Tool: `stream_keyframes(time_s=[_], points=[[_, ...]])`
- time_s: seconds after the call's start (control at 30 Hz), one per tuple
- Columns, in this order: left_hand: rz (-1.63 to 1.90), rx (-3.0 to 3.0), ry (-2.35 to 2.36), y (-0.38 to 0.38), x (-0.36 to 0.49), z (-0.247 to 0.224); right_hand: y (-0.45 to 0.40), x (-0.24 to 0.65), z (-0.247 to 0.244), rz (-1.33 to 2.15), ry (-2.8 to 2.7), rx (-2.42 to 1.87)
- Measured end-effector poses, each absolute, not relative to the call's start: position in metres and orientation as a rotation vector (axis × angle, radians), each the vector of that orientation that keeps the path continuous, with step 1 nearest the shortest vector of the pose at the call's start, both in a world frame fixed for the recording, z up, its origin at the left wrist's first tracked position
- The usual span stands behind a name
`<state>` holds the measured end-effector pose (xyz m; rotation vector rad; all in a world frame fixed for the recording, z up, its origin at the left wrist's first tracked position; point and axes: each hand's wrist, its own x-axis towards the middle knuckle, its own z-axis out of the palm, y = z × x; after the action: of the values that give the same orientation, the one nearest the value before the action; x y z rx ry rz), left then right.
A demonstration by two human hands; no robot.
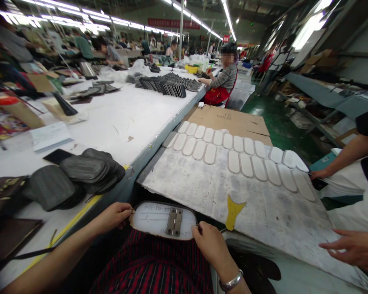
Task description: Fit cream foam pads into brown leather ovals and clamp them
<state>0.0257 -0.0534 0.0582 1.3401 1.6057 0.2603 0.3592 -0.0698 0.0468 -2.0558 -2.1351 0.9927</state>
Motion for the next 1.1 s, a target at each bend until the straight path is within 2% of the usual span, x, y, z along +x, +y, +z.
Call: stream_keyframes(time_s=[0.5,0.77,1.0,1.1], points=[[0.317,1.365,1.579,-0.050,0.023,0.055,-0.065,0.356,0.051,0.996,-2.127,-2.073],[0.340,1.838,1.478,-0.017,0.037,0.052,-0.040,0.348,0.056,0.763,-2.296,-1.940],[0.331,2.070,1.595,-0.028,0.042,0.046,-0.046,0.344,0.047,0.526,-2.363,-1.983],[0.300,2.085,1.598,-0.028,0.039,0.040,-0.047,0.345,0.047,0.547,-2.299,-1.983]])
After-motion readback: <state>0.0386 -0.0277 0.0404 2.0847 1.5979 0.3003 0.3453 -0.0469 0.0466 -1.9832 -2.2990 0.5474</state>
